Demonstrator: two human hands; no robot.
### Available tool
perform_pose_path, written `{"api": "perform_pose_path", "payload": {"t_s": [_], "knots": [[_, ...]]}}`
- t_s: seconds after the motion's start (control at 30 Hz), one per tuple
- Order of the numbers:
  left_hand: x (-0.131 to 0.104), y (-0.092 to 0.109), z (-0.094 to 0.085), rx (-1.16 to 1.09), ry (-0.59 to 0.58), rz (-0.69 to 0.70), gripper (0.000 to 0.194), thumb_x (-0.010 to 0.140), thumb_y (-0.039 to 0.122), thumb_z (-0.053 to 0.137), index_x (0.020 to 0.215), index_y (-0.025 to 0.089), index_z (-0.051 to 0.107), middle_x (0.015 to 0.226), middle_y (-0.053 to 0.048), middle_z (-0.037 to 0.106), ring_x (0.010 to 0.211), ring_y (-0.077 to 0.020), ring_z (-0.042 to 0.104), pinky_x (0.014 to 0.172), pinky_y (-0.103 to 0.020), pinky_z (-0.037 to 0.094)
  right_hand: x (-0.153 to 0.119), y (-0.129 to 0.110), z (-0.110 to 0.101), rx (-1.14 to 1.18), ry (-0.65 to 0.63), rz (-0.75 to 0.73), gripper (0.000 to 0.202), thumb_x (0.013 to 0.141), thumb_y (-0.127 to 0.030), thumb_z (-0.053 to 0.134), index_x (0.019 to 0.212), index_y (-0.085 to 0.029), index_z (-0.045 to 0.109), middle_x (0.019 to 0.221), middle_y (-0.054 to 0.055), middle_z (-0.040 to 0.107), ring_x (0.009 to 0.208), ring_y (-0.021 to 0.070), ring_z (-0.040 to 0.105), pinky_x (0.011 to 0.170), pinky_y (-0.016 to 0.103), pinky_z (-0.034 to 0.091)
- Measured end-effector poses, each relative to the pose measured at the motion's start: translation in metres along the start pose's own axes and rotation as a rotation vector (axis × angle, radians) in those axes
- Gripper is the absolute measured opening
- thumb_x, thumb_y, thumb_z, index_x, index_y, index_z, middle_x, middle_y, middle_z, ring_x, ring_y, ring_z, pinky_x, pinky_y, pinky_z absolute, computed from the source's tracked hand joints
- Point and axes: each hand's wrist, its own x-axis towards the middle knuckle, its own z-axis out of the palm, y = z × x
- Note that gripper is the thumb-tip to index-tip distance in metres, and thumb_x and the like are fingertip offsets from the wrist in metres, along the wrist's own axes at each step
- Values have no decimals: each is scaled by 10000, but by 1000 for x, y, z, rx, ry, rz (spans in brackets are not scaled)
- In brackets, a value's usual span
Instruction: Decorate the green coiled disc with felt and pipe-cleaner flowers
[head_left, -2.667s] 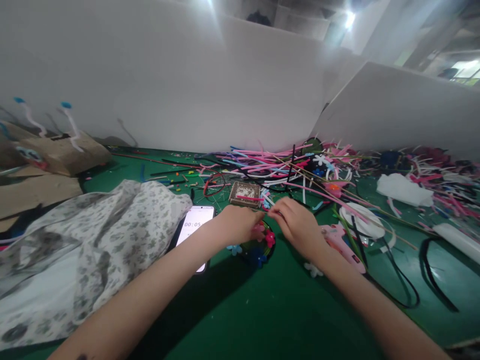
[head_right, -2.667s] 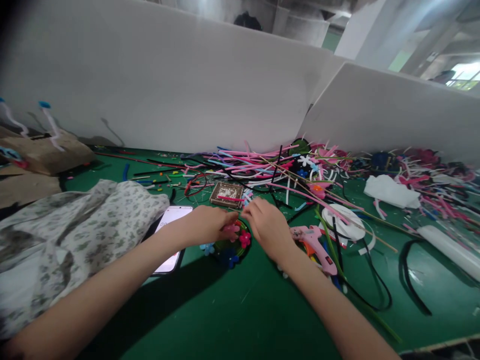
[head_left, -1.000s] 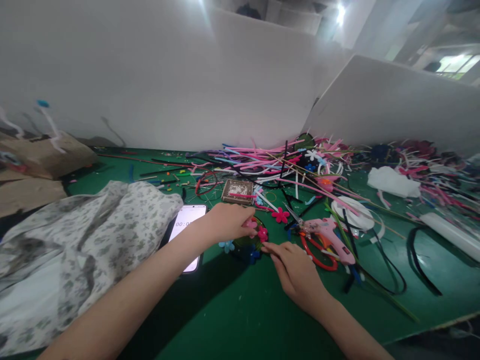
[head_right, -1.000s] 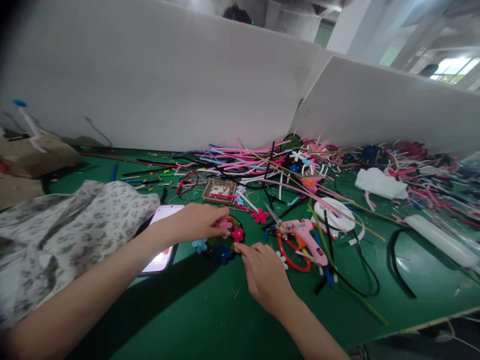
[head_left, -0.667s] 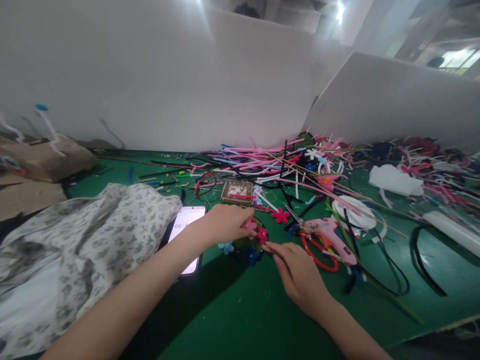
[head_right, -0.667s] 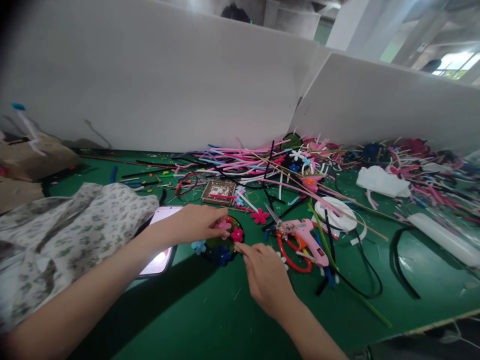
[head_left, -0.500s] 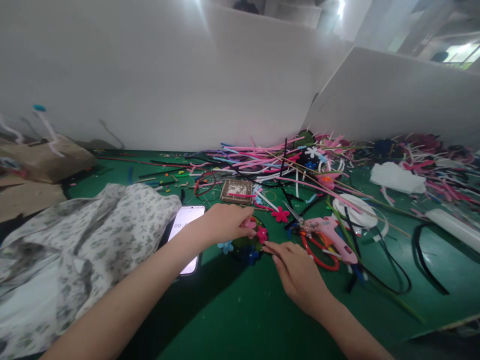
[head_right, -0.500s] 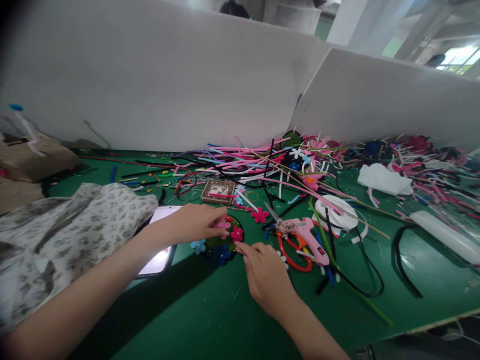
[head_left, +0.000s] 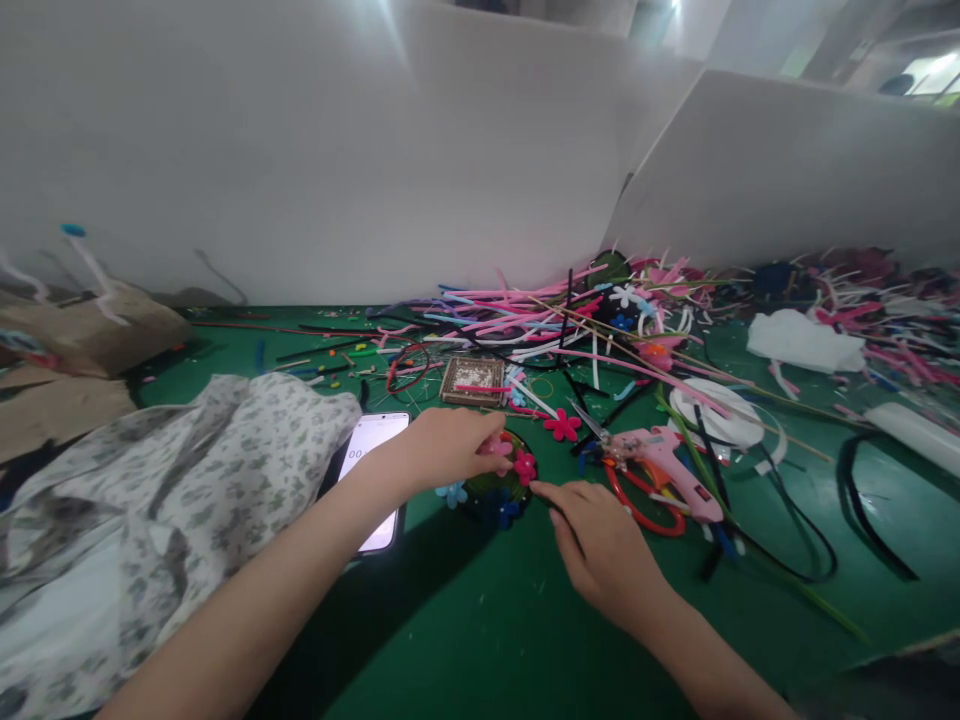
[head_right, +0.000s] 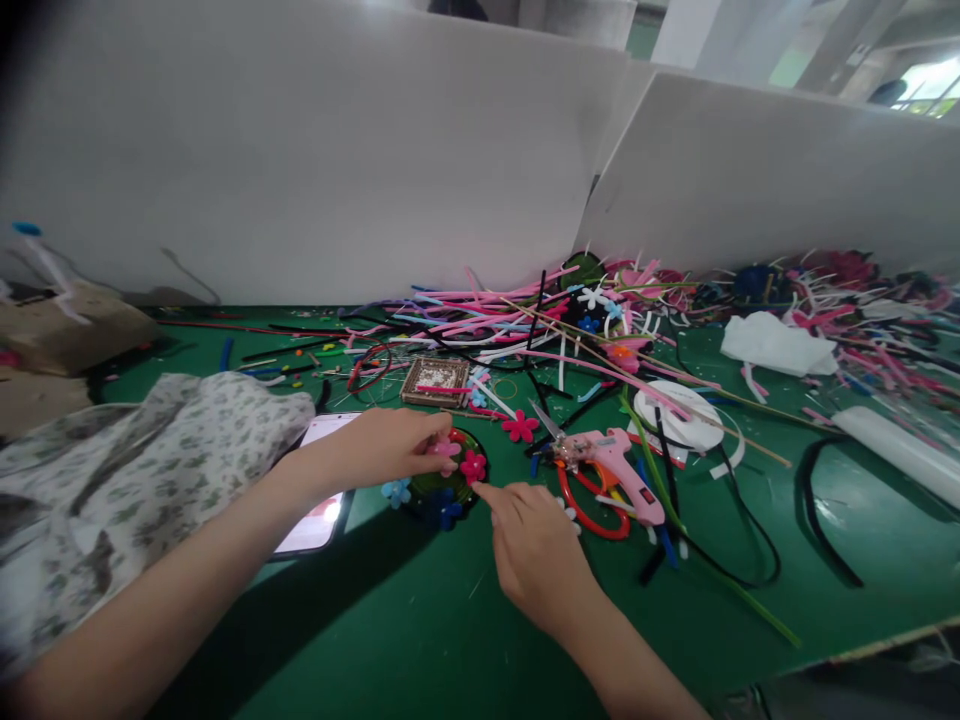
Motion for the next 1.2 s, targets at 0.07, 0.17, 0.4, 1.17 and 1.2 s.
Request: {"api": "perform_pose_path", "payload": {"t_s": [0.07,0.17,0.4,1.17,1.2], "knots": [[0,0,1,0,-6,-4,319,886,558,470,850,242,482,800,-5,682,679,-202,614,506,-256,304,-1,0,1,22,-10,-4,335,909,-82,408,1198,-186,543,929,72,657,850,219,591,727,371,462],[0,-1,1,4,-5,-11,313,887,548,476,860,237,491,814,-11,684,684,-199,613,508,-255,300,-3,-1,3,50,57,31,335,908,-96,428,1212,-194,529,960,81,651,885,225,590,750,380,468],[-5,5,-7,-5,-58,135,218,884,444,515,826,236,544,804,14,668,695,-169,617,509,-249,299,-1,0,-2,66,62,16,345,901,-168,506,1245,-201,497,975,69,672,891,221,615,767,380,492],[-37,0,-39,32,8,27,228,922,408,472,846,270,638,882,38,682,725,-157,604,581,-252,329,64,-18,-28,181,-342,-263,354,933,-199,507,1287,-185,527,1180,64,660,1089,212,576,901,350,470],[-38,0,-39,35,4,27,229,923,406,470,845,270,638,874,39,682,720,-156,603,579,-252,329,67,-19,-28,177,-366,-270,343,930,-201,515,1272,-187,540,1142,62,673,1055,213,588,871,346,475]]}}
